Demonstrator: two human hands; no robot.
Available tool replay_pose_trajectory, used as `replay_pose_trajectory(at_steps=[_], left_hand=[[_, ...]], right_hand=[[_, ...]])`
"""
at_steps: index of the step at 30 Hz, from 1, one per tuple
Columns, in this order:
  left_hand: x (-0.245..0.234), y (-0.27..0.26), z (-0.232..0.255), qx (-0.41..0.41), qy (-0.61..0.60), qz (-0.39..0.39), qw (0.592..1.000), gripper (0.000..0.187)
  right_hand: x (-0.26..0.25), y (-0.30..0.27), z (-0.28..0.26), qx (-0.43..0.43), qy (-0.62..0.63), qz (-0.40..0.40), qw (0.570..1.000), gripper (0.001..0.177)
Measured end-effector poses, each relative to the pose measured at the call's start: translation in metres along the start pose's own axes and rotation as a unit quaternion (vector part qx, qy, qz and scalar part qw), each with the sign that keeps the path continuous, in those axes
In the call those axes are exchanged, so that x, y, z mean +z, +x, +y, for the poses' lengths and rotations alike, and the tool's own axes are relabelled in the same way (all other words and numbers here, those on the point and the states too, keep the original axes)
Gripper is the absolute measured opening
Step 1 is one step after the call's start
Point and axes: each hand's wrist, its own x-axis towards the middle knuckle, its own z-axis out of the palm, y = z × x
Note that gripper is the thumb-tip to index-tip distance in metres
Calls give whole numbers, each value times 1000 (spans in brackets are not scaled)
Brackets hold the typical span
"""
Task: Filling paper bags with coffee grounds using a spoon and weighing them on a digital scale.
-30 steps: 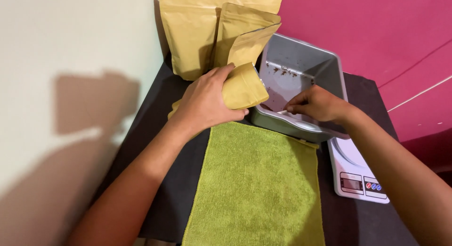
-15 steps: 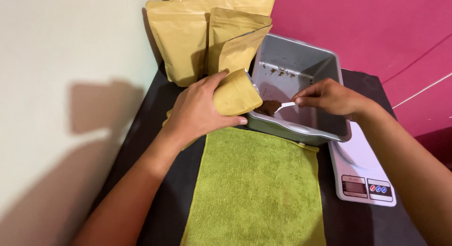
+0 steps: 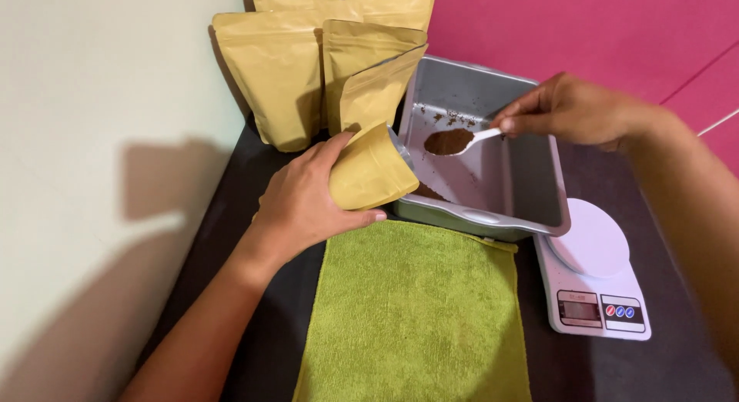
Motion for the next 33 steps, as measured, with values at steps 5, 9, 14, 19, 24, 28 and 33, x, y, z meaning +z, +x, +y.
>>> replay_pose_trajectory(at_steps=[5, 9, 14, 19, 24, 28, 33], left_hand=[[0, -1, 1, 7, -7, 9, 1000, 108], [1, -1, 1, 9, 0, 14, 1000, 110], [4, -3, -3, 19, 3, 36, 999, 107], [4, -4, -8, 35, -11, 49, 998, 105], [3, -6, -9, 30, -8, 42, 999, 104], [4, -10, -13, 39, 0, 47, 998, 98], [5, -12, -21, 20, 0, 29, 999, 96]], right_hand=[[-2, -2, -50, -42, -129, 8, 991, 40], [37, 8, -87, -136, -165, 6, 977, 33], [72, 8, -106, -283, -137, 73, 947, 16], [29, -9, -74, -244, -153, 99, 953, 19], [3, -14, -28, -105, -132, 134, 977, 31], [31, 38, 38, -38, -155, 150, 976, 20], [92, 72, 54, -103, -197, 173, 960, 16]])
